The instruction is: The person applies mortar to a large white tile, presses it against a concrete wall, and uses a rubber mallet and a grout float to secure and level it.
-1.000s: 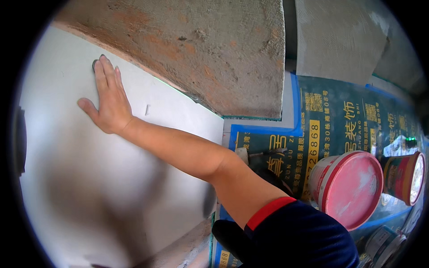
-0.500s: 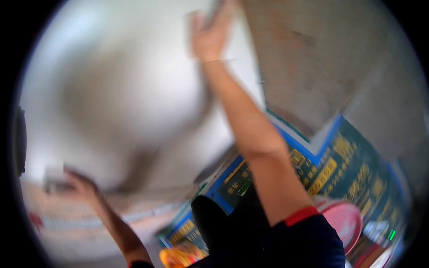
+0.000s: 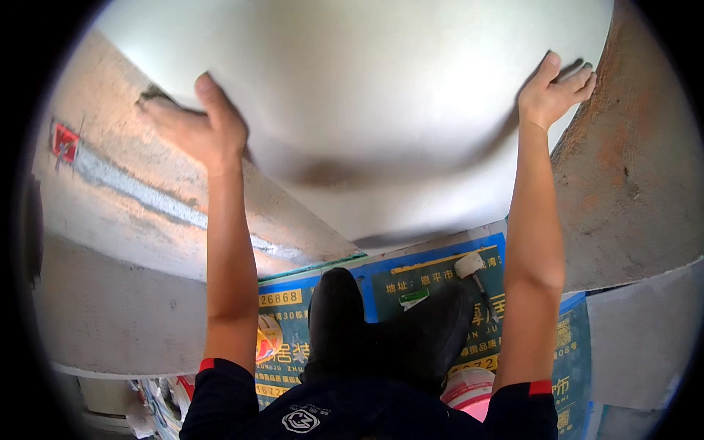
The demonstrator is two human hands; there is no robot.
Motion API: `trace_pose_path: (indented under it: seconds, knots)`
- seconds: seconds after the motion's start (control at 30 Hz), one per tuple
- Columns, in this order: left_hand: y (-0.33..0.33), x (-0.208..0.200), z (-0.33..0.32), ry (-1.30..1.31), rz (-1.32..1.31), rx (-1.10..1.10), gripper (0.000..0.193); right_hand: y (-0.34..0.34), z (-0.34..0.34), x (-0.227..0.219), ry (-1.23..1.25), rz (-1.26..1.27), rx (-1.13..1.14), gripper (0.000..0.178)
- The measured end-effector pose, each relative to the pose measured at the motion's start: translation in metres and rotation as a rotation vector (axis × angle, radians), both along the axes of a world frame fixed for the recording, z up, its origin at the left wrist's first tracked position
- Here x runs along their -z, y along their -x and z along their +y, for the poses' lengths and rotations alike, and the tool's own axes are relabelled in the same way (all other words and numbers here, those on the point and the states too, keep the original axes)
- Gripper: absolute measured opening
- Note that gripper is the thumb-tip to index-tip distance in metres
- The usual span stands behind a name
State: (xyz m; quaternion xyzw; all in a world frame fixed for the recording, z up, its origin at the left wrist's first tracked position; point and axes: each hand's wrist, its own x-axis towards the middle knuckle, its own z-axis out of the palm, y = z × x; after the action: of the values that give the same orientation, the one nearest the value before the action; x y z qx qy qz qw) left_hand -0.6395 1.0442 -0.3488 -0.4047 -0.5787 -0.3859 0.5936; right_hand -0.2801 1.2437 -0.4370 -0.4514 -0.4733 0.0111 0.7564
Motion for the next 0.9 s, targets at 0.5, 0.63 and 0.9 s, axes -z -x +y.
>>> trace_pose_path:
  seconds: [0.5, 0.63, 0.9]
  knots:
    - [0.073, -0.049, -0.050, -0.104, -0.104, 0.086, 0.078, 0.137, -0.085, -0.064, -0.529, -0.097, 0.024, 0.073]
    - [0.071, -0.057, -0.068, -0.091, -0.086, 0.038, 0.081, 0.203, -0.151, -0.089, -0.681, -0.180, -0.187, 0.073]
    - [0.085, -0.031, -0.113, 0.312, -0.084, 0.027, 0.086, 0.324, -0.251, -0.218, -0.872, -0.732, -0.460, 0.068]
